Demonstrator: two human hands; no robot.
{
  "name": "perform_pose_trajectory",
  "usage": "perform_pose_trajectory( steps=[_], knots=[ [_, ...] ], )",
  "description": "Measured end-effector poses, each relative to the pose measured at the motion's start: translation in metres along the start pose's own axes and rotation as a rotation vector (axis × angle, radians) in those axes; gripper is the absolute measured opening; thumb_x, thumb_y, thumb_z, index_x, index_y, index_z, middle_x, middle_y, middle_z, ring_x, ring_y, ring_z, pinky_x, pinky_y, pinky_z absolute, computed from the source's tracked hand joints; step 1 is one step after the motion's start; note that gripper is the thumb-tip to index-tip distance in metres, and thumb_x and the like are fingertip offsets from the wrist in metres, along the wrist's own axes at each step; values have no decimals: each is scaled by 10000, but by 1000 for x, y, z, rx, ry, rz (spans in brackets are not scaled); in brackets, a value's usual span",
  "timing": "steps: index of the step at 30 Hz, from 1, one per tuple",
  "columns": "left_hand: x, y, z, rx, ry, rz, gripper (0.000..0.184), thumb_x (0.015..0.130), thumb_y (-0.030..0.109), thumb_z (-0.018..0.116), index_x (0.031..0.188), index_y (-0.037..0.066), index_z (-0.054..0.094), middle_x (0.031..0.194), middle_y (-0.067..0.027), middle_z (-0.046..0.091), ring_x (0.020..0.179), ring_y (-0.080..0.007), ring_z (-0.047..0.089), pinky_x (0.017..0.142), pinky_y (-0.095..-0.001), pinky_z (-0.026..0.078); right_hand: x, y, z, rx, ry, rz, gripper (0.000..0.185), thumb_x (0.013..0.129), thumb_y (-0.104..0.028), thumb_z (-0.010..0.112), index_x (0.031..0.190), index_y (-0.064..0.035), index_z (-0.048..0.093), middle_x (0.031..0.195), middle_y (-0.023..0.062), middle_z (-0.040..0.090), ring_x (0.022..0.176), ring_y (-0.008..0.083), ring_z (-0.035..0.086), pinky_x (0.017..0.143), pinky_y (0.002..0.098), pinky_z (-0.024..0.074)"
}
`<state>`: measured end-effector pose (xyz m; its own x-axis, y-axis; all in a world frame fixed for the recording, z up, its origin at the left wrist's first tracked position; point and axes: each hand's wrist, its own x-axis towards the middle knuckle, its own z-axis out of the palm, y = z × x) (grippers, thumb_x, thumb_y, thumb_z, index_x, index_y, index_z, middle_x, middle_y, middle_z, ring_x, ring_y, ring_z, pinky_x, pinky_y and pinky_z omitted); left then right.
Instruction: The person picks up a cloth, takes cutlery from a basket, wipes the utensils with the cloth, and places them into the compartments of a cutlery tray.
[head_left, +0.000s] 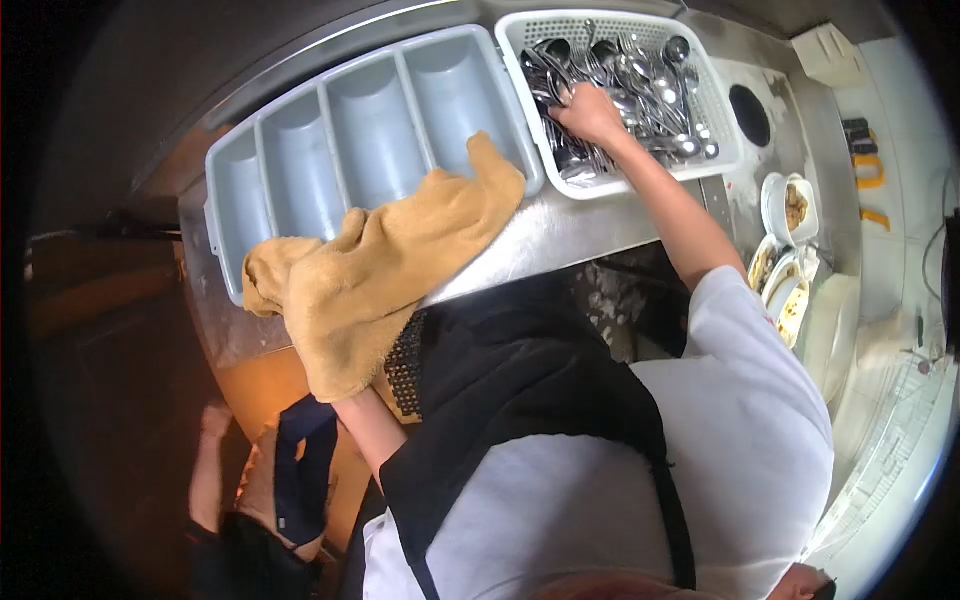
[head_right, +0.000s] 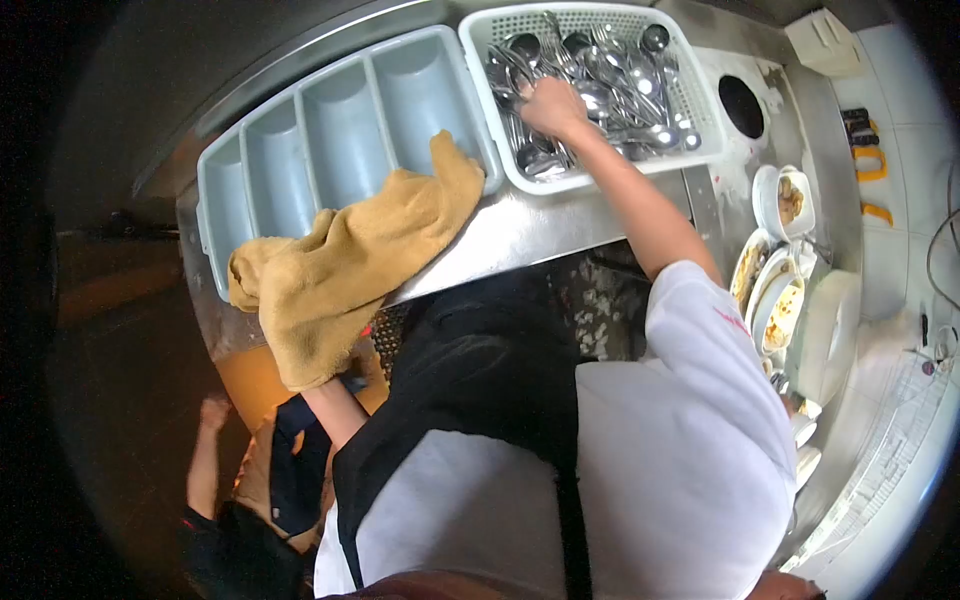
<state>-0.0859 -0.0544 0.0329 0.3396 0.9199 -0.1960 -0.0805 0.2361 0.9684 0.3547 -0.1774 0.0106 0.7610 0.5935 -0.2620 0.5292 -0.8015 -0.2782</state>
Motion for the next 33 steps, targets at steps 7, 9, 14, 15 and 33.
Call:
perform_pose_trajectory(
  steps=[7,9,14,15,33],
  knots=[
    [-6,45,-10,-71,-16,172,513,829,112,695,1291,21,491,1259,-110,559,1168,-216,526,1021,-322,401,-14,-11,-11,-84,-44,-35,374,682,-344,771,972,-113,722,971,184,689,912,356,664,814,447,518],
    [-7,74,-9,224,-107,296,522,818,106,705,1289,24,495,1258,-109,560,1169,-216,526,1022,-323,399,-10,-5,-2,-93,21,-59,424,662,-361,814,916,-40,704,910,220,685,866,382,663,768,462,521],
    [3,58,54,1002,-222,645,547,790,91,729,1284,32,502,1255,-108,564,1171,-216,526,1026,-325,396,1,11,-3,72,-196,-103,419,587,-263,840,911,-23,724,941,220,690,905,323,678,814,389,516],
    [2,51,61,1083,-245,667,552,784,88,734,1283,34,504,1254,-107,564,1171,-216,526,1026,-325,395,-5,13,-10,198,-252,-132,435,581,-251,844,921,-8,720,934,200,697,883,312,677,811,365,504],
    [-7,61,89,1347,4,675,546,758,89,745,1255,55,521,1214,-89,582,1128,-217,550,984,-315,426,-6,14,-25,1164,-96,-155,259,847,-262,708,972,-44,644,954,71,680,868,174,648,871,328,490]
  ],
)
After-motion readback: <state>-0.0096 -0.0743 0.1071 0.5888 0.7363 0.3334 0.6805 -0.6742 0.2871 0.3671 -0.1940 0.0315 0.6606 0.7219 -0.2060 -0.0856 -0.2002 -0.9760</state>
